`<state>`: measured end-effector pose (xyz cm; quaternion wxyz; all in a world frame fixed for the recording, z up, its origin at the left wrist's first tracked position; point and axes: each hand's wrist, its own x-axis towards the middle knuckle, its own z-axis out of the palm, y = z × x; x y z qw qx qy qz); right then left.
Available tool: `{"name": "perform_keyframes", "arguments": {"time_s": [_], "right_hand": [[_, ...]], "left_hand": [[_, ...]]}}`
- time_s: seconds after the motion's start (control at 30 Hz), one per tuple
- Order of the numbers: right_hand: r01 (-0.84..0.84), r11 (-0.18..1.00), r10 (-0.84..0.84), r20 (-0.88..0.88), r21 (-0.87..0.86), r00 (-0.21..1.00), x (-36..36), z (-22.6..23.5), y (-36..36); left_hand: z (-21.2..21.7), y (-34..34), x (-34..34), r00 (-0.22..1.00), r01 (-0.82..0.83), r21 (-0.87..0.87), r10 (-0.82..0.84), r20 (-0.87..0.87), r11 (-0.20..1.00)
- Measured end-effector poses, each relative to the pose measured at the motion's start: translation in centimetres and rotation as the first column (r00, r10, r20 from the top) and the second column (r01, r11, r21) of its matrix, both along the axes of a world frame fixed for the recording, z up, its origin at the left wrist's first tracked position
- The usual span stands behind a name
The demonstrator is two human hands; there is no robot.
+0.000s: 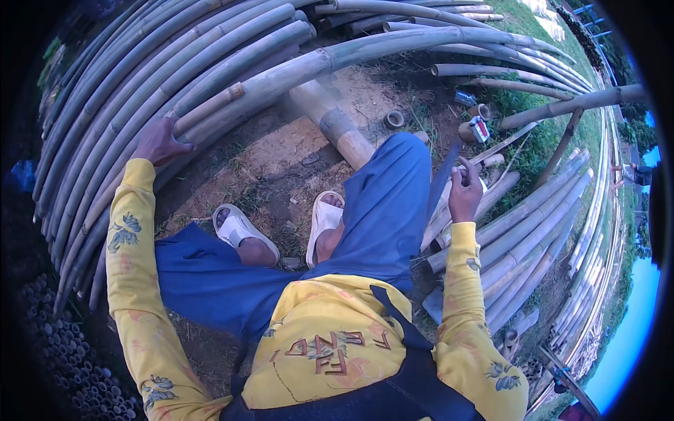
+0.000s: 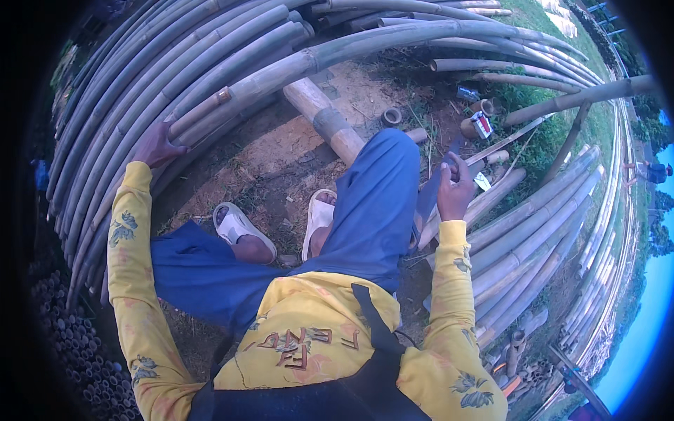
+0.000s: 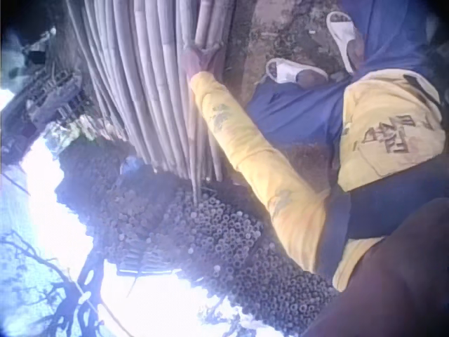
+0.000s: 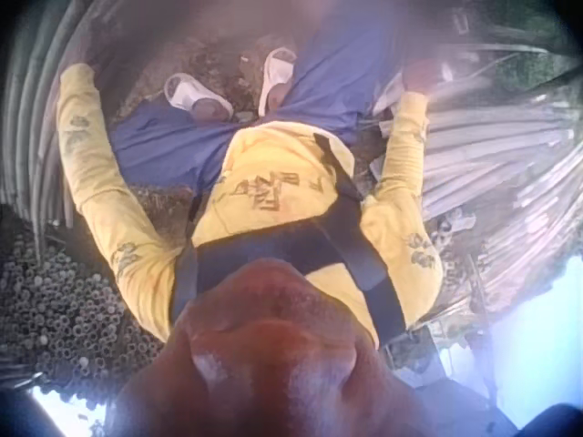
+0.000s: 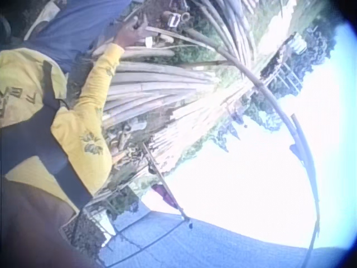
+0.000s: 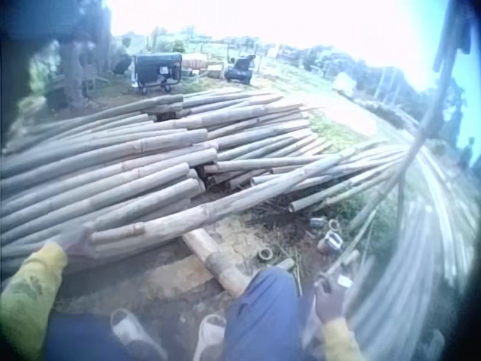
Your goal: The person selects bamboo poles from a pile, positions them on a wooden support, and cuts them into shorter sections using a hand saw. The cut pieces are placed aside after each cut.
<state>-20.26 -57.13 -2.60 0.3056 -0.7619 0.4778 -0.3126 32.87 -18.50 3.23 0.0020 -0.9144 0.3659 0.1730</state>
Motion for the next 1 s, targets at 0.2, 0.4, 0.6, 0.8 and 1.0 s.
{"name": "perform_keyframes", "arguments": {"time_s": [0.2, 0.4, 0.6, 0.8, 1.0], "right_hand": [[0.027, 0.995, 0.006, -0.329, 0.096, 0.944, -10.9, -11.7, 10.8], [-0.137, 0.984, 0.179, -0.55, 0.116, 0.816, -13.6, -20.1, 14.4], [0.056, 0.961, 0.124, -0.603, 0.27, 0.788, -10.6, -20.5, 11.4], [0.245, 0.969, -0.247, -0.296, -0.044, 0.923, -10.8, -15.5, 13.1], [0.176, 0.975, -0.156, 0.14, -0.138, 0.978, -10.7, 1.2, 19.4]], "left_hand": [[-1.1, 1.1, 0.9, 0.989, 0.022, 0.017, -0.024, 0.148, 1.0], [0.3, -0.9, -0.1, 0.995, 0.018, 0.043, -0.022, 0.098, 0.999], [0.2, -0.4, 0.2, 0.995, 0.039, 0.004, -0.039, 0.088, 0.999], [1.1, -0.4, -1.7, 0.996, 0.0, -0.075, 0.007, 0.093, 0.997], [-0.7, -0.1, -0.1, 0.981, 0.134, -0.087, -0.12, 0.15, 0.987]]}}
